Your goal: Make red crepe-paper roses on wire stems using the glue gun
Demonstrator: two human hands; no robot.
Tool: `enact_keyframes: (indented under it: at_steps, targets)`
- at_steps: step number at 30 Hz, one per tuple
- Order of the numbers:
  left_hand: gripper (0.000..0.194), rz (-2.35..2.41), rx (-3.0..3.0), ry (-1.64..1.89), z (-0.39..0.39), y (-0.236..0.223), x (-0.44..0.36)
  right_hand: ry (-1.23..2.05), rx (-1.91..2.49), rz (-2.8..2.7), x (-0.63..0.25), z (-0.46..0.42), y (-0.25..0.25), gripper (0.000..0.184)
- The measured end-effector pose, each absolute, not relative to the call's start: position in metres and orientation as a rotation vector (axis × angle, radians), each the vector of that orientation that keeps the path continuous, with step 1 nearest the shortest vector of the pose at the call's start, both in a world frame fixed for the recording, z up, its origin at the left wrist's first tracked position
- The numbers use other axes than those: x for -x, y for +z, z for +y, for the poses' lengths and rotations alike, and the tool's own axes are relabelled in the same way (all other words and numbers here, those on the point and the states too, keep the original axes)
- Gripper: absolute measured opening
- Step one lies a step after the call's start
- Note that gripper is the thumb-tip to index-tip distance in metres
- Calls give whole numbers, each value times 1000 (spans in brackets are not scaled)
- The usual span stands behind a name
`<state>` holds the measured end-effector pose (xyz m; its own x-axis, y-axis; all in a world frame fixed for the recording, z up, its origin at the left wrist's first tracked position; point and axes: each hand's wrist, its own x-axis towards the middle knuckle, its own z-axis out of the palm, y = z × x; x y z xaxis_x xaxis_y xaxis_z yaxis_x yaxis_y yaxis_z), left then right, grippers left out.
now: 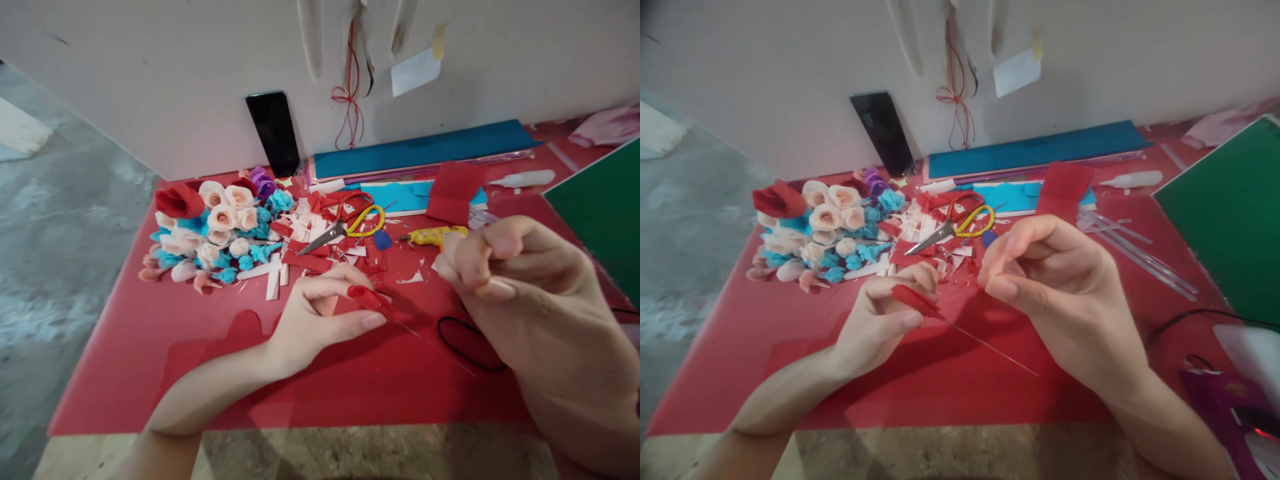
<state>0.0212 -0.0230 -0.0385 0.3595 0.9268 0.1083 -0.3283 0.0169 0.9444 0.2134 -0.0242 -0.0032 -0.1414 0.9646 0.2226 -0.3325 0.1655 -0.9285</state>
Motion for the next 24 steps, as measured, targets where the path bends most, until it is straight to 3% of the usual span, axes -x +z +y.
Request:
enact_keyframes:
  at_steps: [9, 16, 20, 22, 24]
  targets:
    - [8, 672, -1185, 1113, -23, -41, -17, 1204, 791, -1193, -217, -11, -9, 8]
    - [2, 750, -1177, 1180, -18, -43, -19, 394, 1141, -1244, -230, 6, -10, 8]
    - [7, 791, -1149, 1209, -15, -43, -20, -40, 1405, -1401, -248, 16, -14, 27]
    - [10, 824, -1144, 1222, -15, -43, -20, -142, 1488, -1508, -253, 17, -13, 8]
    - [11, 845, -1154, 1234, -15, -44, -20, -164, 1398, -1670, -252, 14, -10, 27]
